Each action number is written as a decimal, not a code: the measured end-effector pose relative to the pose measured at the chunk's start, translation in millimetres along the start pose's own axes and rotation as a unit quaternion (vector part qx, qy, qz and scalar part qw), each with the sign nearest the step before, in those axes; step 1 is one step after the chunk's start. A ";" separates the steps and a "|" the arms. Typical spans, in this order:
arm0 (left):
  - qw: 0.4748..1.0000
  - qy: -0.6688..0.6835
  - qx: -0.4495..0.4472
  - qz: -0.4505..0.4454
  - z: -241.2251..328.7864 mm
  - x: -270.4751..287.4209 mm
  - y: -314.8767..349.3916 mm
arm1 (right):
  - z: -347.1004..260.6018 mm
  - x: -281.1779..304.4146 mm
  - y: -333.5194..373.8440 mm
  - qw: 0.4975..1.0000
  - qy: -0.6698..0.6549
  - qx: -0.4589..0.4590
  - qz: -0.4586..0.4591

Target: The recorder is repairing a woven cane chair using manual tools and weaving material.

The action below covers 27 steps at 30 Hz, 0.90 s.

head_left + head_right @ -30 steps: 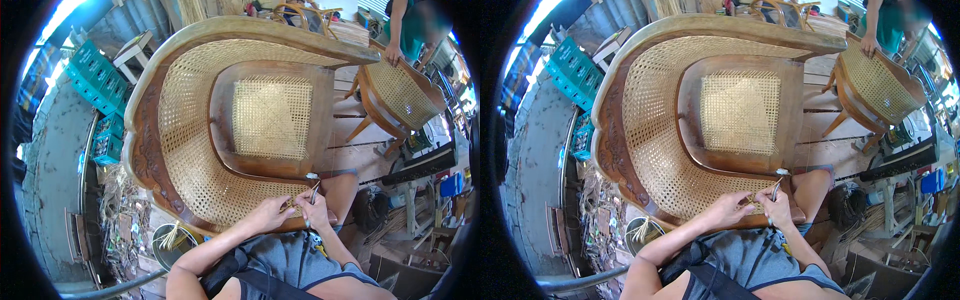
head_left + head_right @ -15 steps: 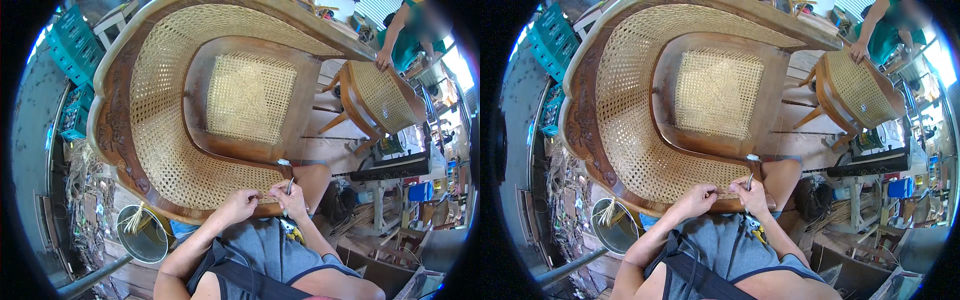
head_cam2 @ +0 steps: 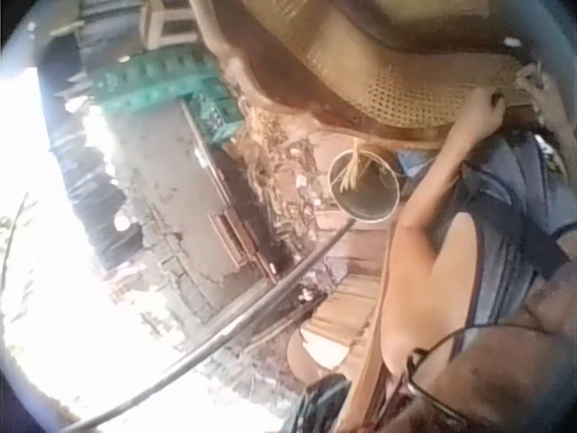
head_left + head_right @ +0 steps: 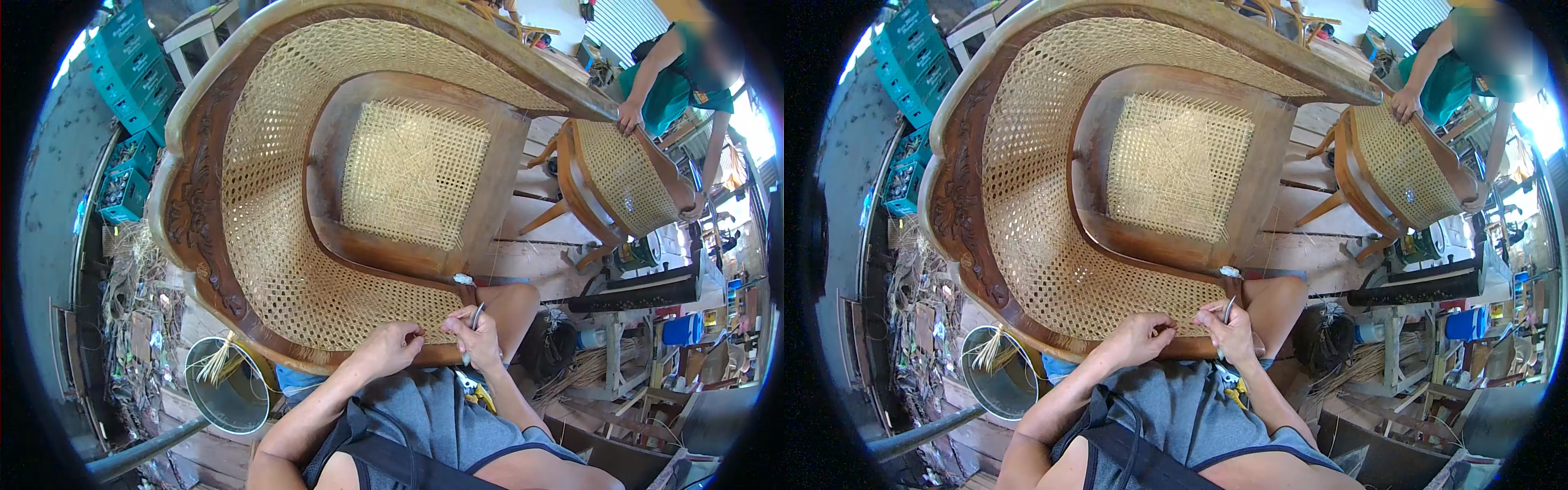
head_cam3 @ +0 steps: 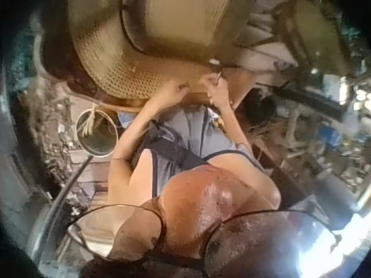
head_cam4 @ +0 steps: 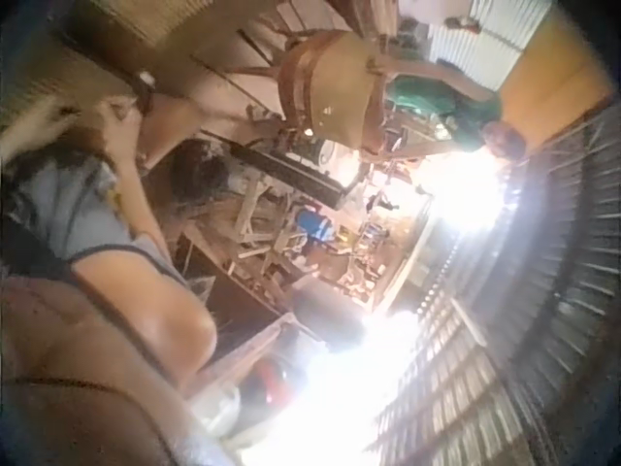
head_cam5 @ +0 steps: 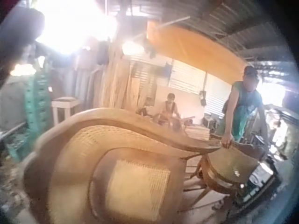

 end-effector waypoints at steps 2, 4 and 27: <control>1.000 0.000 0.001 -0.001 2.9 0.0 0.3 | 2.1 -0.7 1.1 1.000 0.001 -0.009 0.001; 1.000 -0.002 -0.007 -0.007 0.4 -2.0 -0.5 | 1.8 -0.8 1.2 1.000 0.005 -0.007 0.001; 1.000 0.013 -0.008 -0.004 -1.6 2.4 -0.1 | -1.6 -4.4 -1.5 1.000 0.008 -0.002 -0.006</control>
Point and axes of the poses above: each hand's wrist, its own y-axis away from the middle knuckle, its own x-axis out of the back of the hand, z = x × y, the point moved 8 cm from there along -y, towards the middle knuckle, and after that the axes turned 12 degrees about y, right-handed, at the moved point
